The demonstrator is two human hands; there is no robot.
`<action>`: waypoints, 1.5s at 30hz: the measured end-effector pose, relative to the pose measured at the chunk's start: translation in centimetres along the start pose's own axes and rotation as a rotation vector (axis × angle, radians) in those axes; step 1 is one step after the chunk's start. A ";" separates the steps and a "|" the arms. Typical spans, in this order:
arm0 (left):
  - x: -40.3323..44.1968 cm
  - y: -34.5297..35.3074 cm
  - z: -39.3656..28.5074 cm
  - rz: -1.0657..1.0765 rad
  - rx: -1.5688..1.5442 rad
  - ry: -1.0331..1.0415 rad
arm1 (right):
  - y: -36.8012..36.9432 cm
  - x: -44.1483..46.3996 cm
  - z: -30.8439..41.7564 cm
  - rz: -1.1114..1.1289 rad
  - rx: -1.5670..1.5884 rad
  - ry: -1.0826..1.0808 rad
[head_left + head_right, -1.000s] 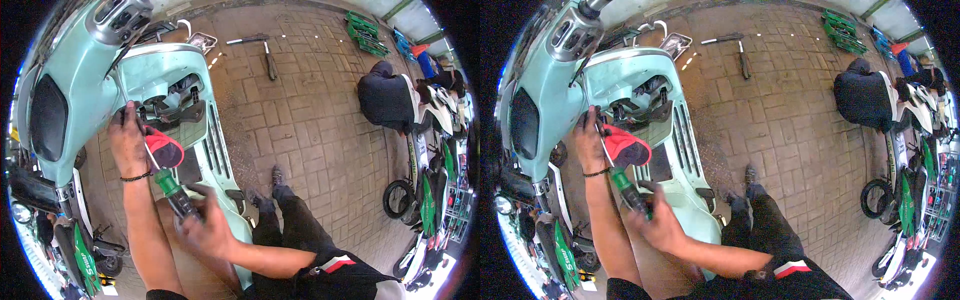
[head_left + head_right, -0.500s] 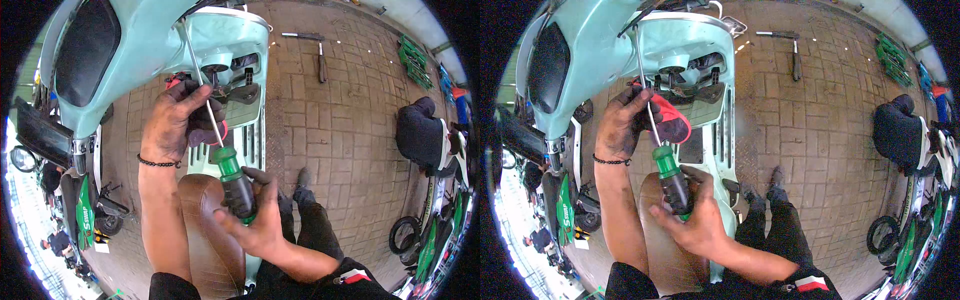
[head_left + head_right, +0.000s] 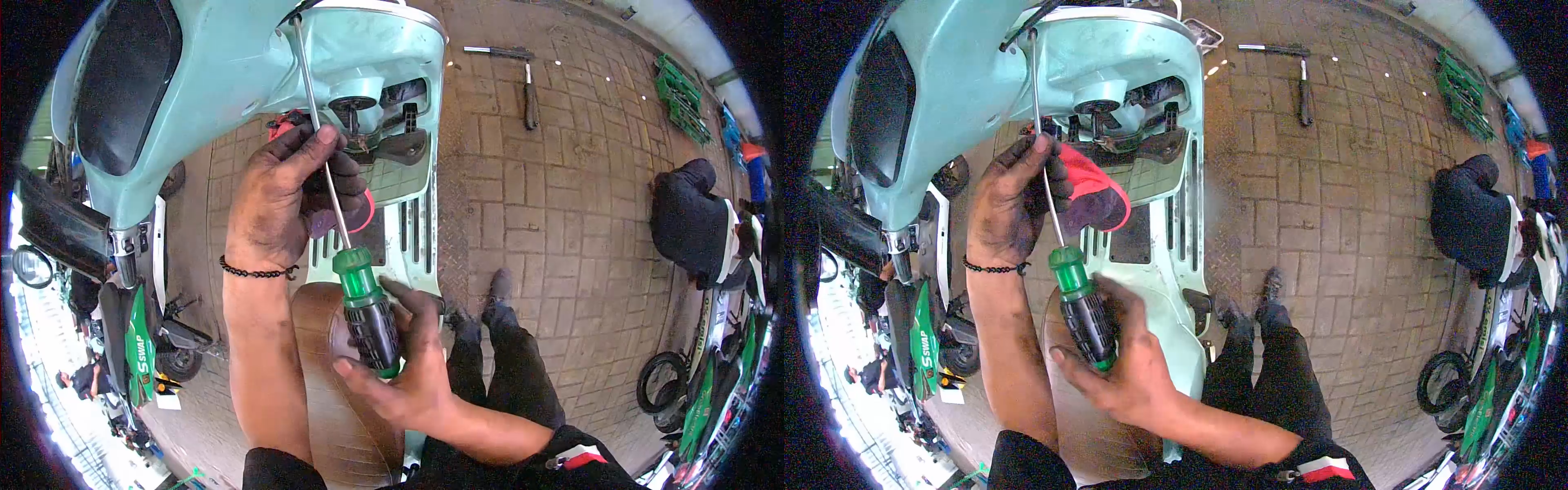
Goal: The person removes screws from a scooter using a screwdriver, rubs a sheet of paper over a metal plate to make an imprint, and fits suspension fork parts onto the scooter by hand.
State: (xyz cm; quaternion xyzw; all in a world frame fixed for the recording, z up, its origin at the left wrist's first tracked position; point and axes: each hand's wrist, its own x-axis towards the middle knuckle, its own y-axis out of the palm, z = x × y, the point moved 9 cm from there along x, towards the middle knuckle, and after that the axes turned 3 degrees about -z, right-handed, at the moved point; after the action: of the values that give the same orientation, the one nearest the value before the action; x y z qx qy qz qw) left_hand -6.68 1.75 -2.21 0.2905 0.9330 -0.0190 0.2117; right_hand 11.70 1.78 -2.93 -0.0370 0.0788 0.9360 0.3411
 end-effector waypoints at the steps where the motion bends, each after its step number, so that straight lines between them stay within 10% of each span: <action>1: -0.1 0.2 0.0 -0.001 -0.004 0.000 | 0.0 0.2 0.6 0.029 -0.038 -0.057; 4: -0.3 0.5 -1.0 -0.044 0.016 0.044 | 2.9 -0.9 -1.8 0.271 0.877 0.471; 9: -0.9 0.4 -0.7 -0.070 0.101 0.033 | 2.7 -1.1 -1.8 0.228 0.862 0.495; 18: -2.8 1.5 3.2 -0.067 0.157 0.017 | -1.2 -1.4 -5.6 0.292 0.404 0.310; 20: -4.9 2.9 3.6 -0.094 0.593 0.285 | -3.1 -1.9 -7.3 0.518 -0.075 0.224; 22: -7.9 6.5 6.3 -0.014 0.734 0.015 | -6.4 -3.6 -11.6 0.595 -0.270 0.334; 26: -11.4 13.3 12.7 0.123 0.510 0.119 | -14.3 -5.9 -16.3 0.774 -0.485 0.449; 38: -3.1 33.8 19.7 0.337 0.695 0.144 | -34.4 0.3 -14.9 0.387 -0.301 0.481; 41: -0.5 40.2 18.9 0.379 0.604 0.118 | -40.2 2.9 -16.6 0.362 -0.331 0.803; 45: 2.3 43.8 19.0 0.327 0.652 0.094 | -44.1 7.9 -13.8 0.443 -0.427 0.493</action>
State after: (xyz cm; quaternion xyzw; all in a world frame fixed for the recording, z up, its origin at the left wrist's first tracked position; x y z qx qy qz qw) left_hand 23.00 36.35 -16.63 0.4888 0.8277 -0.2679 0.0651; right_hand 34.35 37.69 -22.92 -0.3130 -0.0319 0.9453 0.0861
